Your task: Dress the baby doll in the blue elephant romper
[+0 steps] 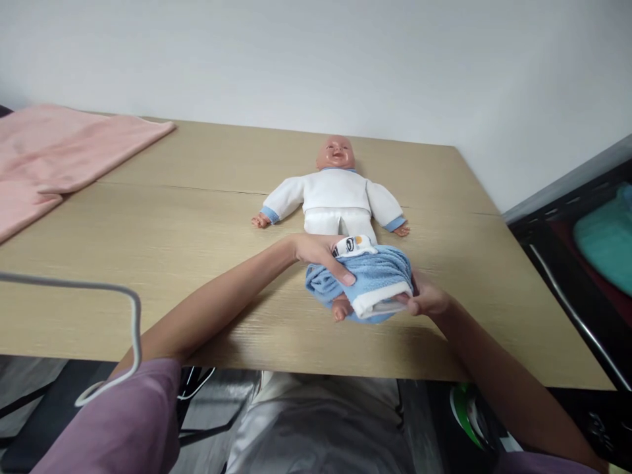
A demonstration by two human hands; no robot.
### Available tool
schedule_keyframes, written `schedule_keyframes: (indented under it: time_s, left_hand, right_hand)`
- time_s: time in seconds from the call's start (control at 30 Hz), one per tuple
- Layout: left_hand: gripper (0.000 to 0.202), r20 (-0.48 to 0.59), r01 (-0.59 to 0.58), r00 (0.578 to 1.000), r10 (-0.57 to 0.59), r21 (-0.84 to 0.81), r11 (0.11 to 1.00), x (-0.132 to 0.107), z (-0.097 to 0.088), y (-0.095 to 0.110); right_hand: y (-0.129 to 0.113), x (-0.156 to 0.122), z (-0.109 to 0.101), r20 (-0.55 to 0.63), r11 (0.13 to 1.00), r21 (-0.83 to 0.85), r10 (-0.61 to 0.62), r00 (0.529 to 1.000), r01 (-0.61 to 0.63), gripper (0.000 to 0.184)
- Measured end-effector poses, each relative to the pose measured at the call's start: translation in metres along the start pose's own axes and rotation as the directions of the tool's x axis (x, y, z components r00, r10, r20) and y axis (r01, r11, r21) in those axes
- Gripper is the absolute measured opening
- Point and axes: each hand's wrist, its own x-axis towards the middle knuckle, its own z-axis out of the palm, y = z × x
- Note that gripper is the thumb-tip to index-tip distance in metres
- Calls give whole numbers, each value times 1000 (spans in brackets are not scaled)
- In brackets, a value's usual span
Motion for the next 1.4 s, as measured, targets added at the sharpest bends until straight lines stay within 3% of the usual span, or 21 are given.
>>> schedule_keyframes:
  time_s: [0.07,0.13,0.2,0.33,0.43,0.53,0.57,0.63,0.73,0.8,0.9,1.03,1.17,1.4]
  left_hand:
    - [57,-24,-23,999,23,35,999,0,-2,0]
    - [58,-38,-54,998,56,58,997,1,-3,-2]
    - [56,-40,-82,996,85,65,994,1,-4,-6]
    - [51,-59,-108,992,111,49,993,3,-1,-7]
    - [49,-32,-63,997,66,88,994,3,6,2]
    - [46,34,-46,999,38,277,960,5,18,15]
    - [45,26,-57,998,51,353,934,5,22,18]
    - [47,-91,-20,993,80,525,851,7,31,21]
    - [52,-360,236,931,67,729,643,8,45,23]
    - [55,-451,376,892,24,771,514,6,54,26]
    - [56,-485,463,873,-46,797,387,4,67,32]
    - [61,-479,497,867,-136,824,271,1,76,41]
    - [65,-454,492,870,-190,814,308,2,72,42]
    - [58,-383,388,914,-136,721,575,0,51,32]
  right_hand:
    - [2,-4,-1,-81,1000,-11,26,996,-27,80]
    - [5,-9,2,-241,998,-54,18,970,-32,65]
    - [6,-15,12,-400,991,-131,-42,916,-12,46]
    - [7,-27,48,-573,978,-206,-141,808,24,33]
    - [7,-35,75,-674,975,-220,-121,729,-41,30]
    - [10,-40,88,-738,958,-240,-75,671,-156,35]
    - [11,-42,89,-753,951,-243,-59,656,-194,36]
    - [15,-46,90,-772,934,-241,-21,635,-262,38]
    - [25,-53,89,-760,917,-234,34,649,-322,43]
    - [32,-56,88,-749,914,-233,49,661,-332,44]
    - [39,-57,86,-745,910,-254,33,666,-329,38]
    - [41,-51,84,-720,898,-341,-58,692,-280,40]
    - [47,-46,84,-747,928,-287,-61,662,-239,46]
    - [60,-41,89,-798,975,-164,-43,601,-149,46]
